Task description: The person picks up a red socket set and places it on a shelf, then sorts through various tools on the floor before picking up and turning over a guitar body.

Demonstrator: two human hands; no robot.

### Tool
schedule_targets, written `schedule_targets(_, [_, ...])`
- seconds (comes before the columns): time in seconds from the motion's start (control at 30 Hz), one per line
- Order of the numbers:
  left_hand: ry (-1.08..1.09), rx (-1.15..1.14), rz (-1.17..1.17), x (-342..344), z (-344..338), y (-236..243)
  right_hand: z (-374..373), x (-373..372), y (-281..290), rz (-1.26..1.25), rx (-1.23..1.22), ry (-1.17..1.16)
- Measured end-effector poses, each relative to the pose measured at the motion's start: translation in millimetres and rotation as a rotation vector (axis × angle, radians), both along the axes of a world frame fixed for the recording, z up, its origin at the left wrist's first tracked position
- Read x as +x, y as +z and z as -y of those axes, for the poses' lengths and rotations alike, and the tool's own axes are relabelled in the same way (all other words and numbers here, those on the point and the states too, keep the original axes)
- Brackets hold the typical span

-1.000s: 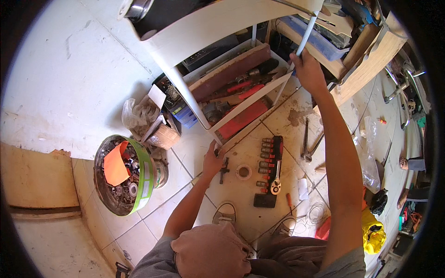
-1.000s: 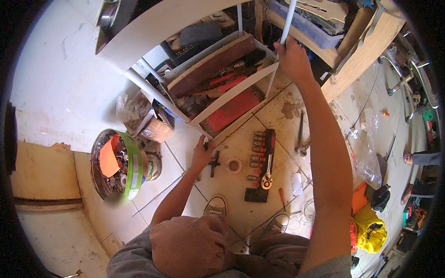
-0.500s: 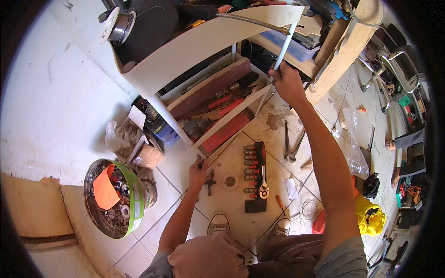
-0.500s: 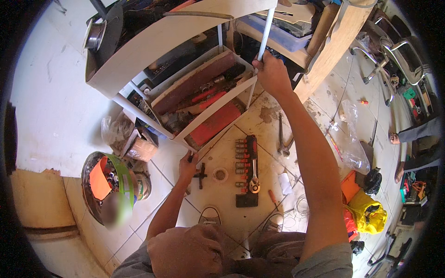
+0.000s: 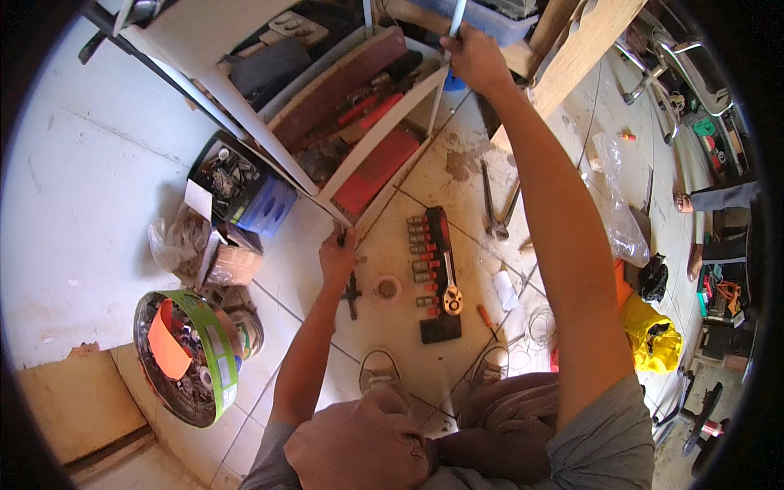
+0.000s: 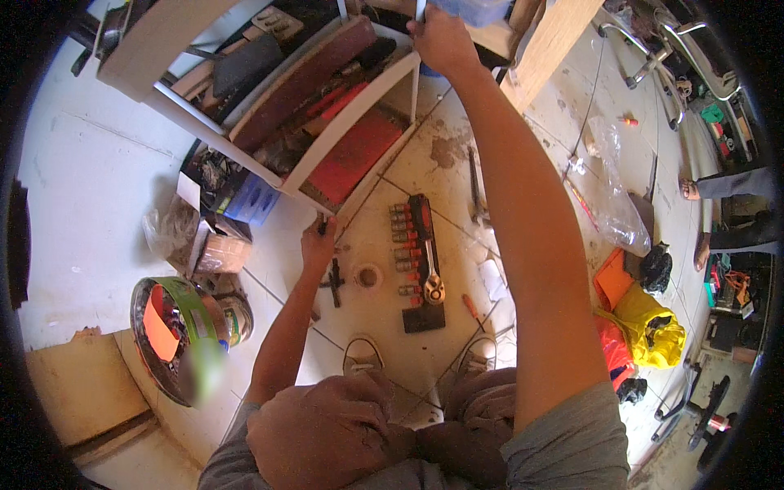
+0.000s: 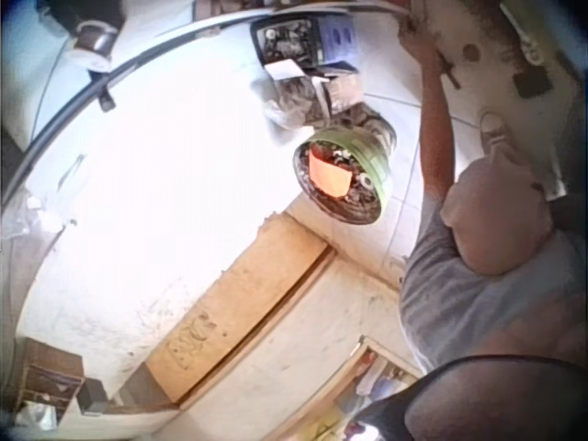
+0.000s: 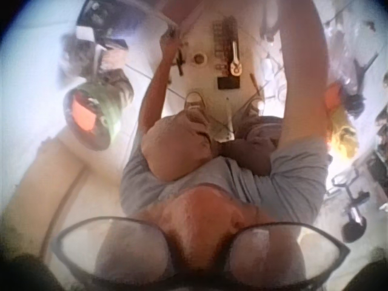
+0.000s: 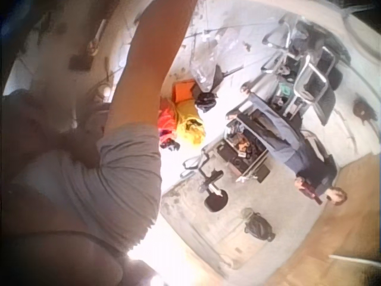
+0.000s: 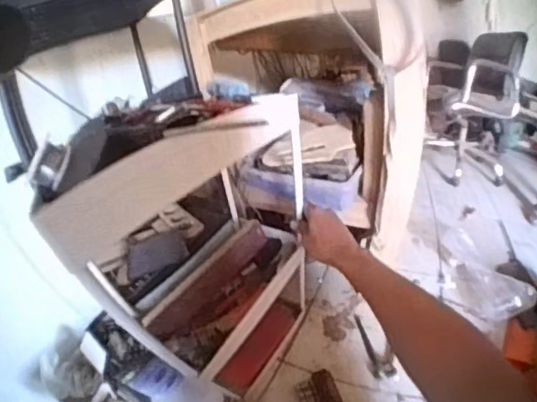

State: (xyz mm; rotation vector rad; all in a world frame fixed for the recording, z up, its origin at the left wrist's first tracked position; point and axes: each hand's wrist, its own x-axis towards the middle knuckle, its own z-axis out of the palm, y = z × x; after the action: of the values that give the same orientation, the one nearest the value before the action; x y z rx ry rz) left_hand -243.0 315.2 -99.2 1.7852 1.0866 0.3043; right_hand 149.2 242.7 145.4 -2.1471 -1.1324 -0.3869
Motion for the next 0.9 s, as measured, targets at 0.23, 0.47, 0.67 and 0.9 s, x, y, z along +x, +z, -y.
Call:
schedule_targets(0.23, [0.218, -0.282, 0.158, -62, -2, 32, 40, -42, -54, -0.451, 0.100, 0.133])
schedule_targets(0.47, [0.171, -0.083, -0.085, -133, -1, 48, 103, -103, -120, -0.516, -0.570, 0.290])
schedule_targets(0.67, [0.083, -0.264, -0.034, -138, 7, 37, 97, -210, -169, -0.317, -0.663, 0.653])
schedule_targets(0.9, [0.146, -0.506, 0.320, -137, 6, 44, 59, -362, -223, 0.155, -0.534, 0.767])
